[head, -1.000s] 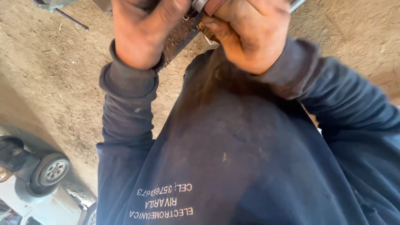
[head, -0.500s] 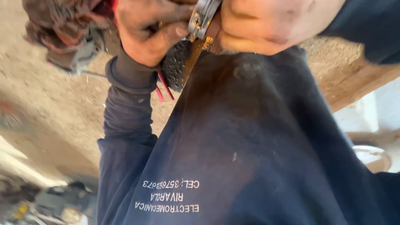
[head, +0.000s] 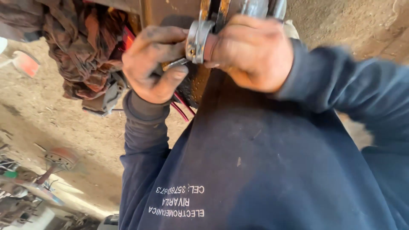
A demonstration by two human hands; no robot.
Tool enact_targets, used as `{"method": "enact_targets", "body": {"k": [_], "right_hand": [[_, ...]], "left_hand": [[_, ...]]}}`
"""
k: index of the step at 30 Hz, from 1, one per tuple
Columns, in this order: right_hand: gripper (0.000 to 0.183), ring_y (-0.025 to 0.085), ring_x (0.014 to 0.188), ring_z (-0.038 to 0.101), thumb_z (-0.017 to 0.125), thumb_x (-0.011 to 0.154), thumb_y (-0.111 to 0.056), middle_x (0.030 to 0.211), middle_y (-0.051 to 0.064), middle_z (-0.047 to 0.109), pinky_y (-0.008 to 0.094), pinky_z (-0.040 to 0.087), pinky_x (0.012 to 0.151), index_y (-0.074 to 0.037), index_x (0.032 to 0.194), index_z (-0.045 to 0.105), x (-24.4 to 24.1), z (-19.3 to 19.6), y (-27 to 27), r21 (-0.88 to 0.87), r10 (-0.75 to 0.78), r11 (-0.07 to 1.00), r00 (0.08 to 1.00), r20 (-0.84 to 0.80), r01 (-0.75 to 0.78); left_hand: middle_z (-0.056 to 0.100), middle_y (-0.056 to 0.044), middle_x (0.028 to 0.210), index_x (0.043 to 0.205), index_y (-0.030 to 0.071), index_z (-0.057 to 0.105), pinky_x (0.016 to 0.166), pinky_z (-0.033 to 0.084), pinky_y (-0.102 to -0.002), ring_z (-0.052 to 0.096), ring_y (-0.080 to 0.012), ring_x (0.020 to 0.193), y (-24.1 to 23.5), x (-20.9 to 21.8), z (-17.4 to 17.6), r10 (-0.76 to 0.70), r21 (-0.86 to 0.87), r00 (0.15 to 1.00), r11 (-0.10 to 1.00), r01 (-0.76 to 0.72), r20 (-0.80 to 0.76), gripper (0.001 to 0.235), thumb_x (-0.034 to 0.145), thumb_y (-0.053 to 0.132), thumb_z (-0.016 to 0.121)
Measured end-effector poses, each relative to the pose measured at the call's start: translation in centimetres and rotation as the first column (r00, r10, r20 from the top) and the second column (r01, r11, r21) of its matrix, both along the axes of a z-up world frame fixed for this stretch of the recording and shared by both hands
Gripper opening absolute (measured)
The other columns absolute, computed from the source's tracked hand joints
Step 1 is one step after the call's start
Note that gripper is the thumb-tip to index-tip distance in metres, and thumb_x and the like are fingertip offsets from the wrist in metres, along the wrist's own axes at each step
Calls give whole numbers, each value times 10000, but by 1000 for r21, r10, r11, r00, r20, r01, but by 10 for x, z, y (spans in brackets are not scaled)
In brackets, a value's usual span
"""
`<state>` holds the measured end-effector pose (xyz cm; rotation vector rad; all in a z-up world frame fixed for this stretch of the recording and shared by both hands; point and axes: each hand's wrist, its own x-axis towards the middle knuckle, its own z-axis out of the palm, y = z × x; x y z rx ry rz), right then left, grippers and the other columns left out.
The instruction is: Sanding and inspecting a small metal engine component using an abrasive strip.
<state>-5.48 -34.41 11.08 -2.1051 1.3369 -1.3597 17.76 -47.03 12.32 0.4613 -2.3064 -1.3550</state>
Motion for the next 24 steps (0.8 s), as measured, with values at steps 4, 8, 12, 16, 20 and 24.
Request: {"method": "enact_targets", "body": {"k": [4, 8, 12, 16, 20, 24], "right_hand": [[88, 194, 741, 614, 700, 885, -150, 826, 68, 679, 299, 511, 669, -107, 817, 663, -45, -19, -61, -604, -8, 650, 791, -612, -461], [104, 198, 747, 618, 657, 866, -180, 792, 36, 641, 313, 538, 722, -94, 813, 683, -40, -25, -58, -629, 1, 627, 808, -590, -460], [103, 242, 792, 583, 732, 974, -144, 849, 59, 597, 357, 475, 705, -50, 988, 693, 3, -24, -5, -198, 167, 964, 984, -57, -175], [166, 282, 860, 615, 748, 920, -117, 890, 84, 609, 378, 495, 745, -39, 1056, 692, 11, -19, 11, 78, 35, 996, 987, 155, -47], [289, 270, 801, 639, 735, 777, -75, 819, 82, 641, 375, 503, 657, -37, 1062, 762, -22, -19, -22, -35, 108, 993, 992, -64, -111], [103, 208, 755, 605, 688, 906, -169, 767, 38, 616, 341, 511, 749, -108, 832, 648, -36, -32, -62, -618, 13, 677, 846, -533, -400]], "left_hand": [[702, -168, 1262, 1128, -38, 762, 933, 584, -409, 702, -352, 1127, -12, -5, -14, -115, -323, 993, 941, 100, -30, 390, 999, 330, 773], [679, -201, 1287, 1134, -69, 772, 981, 552, -478, 648, -410, 1169, -16, 2, -19, -222, -541, 975, 817, 198, 22, 524, 988, 433, 743], [663, -213, 1271, 1098, -55, 731, 1072, 519, -529, 618, -425, 1229, 17, 15, -22, 18, -177, 1000, 984, -18, -1, 594, 977, 519, 638], [655, -188, 1351, 1251, -25, 710, 1140, 484, -460, 603, -365, 1289, 38, 16, -3, 146, 21, 988, 989, -148, 48, 720, 995, 630, 557], [633, -209, 1367, 1260, -15, 693, 1174, 426, -514, 549, -424, 1380, 28, 13, -19, 88, -141, 993, 987, -76, 83, 659, 1019, 585, 567], [589, -221, 1450, 1284, -1, 627, 1223, 386, -537, 471, -439, 1450, 19, 15, -30, 5, -258, 996, 966, 19, 92, 683, 1014, 618, 526]]}}
